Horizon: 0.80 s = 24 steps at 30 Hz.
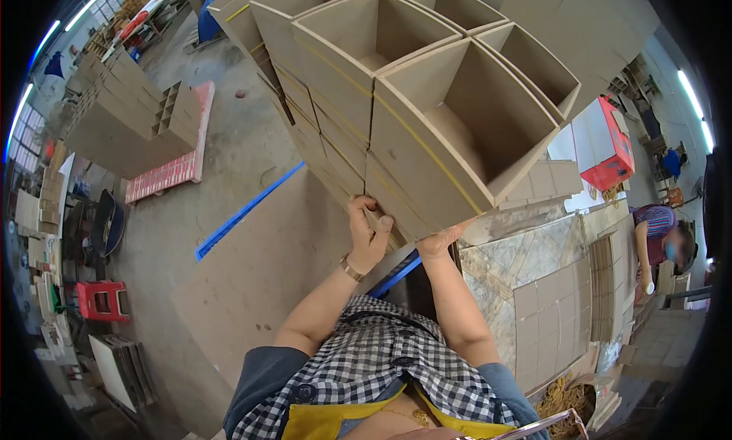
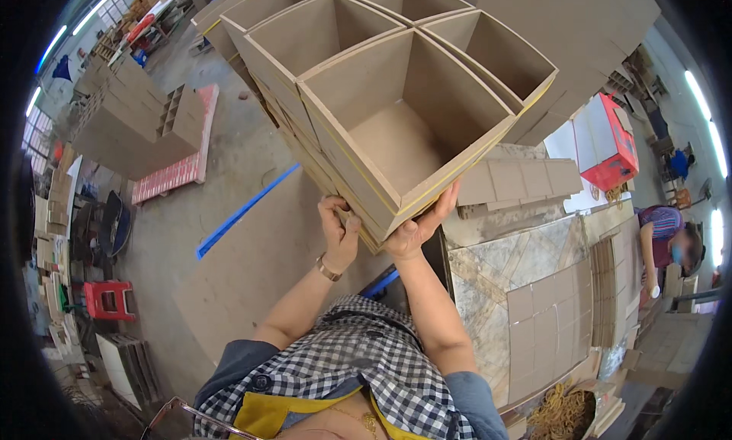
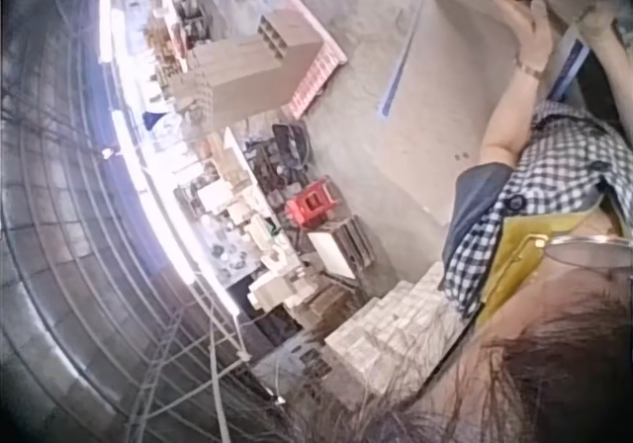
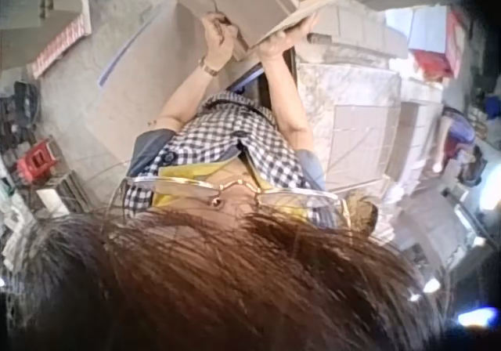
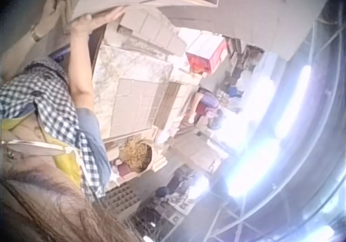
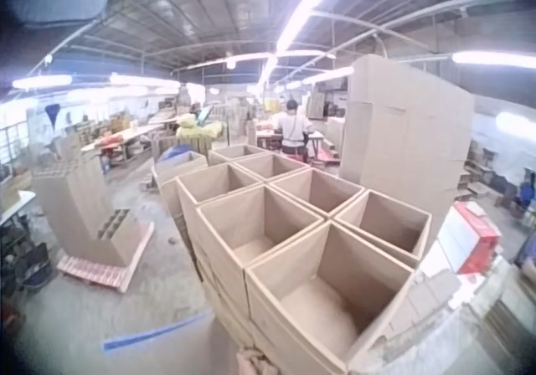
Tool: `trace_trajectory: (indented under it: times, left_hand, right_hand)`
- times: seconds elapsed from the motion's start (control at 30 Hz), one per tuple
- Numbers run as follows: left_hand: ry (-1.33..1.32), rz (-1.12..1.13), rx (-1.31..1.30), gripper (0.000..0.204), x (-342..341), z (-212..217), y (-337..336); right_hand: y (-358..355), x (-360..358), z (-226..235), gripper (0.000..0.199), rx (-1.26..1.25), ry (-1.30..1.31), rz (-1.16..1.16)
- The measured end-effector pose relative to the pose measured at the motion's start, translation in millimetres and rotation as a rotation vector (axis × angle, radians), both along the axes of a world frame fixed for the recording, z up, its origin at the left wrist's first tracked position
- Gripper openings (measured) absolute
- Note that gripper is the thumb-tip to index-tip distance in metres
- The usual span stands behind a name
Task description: The recorder assembles small cardboard boxes by folding pieces, applying glue from a bottle, securing them with rubber bands, and then stacks the completed boxes into larger grid containers.
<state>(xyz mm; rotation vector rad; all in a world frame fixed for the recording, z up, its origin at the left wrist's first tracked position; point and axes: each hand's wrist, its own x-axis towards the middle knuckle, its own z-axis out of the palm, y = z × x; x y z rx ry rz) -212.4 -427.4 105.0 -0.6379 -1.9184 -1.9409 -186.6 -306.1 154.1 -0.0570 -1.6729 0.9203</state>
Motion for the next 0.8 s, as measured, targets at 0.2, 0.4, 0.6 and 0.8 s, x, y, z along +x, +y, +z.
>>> trace_trajectory:
  times: [0.2,0.4,0.6,0.8]
  left_hand:
    - [0.064,0.033,0.011,0.04,-1,-5,2]
    - [0.072,0.069,-0.042,0.039,6,-30,-1]
    - [0.139,0.118,-0.195,0.03,15,-54,-14]
    - [-0.135,0.172,-0.414,0.016,47,-124,-46]
  right_hand:
    - [11,-2,-45,0.077,-0.064,-0.047,0.065]
    - [17,13,-43,0.069,-0.074,-0.03,0.098]
    - [40,58,-17,0.055,-0.049,-0.087,-0.034]
    - [89,205,-65,0.019,-0.141,-0.638,-0.013]
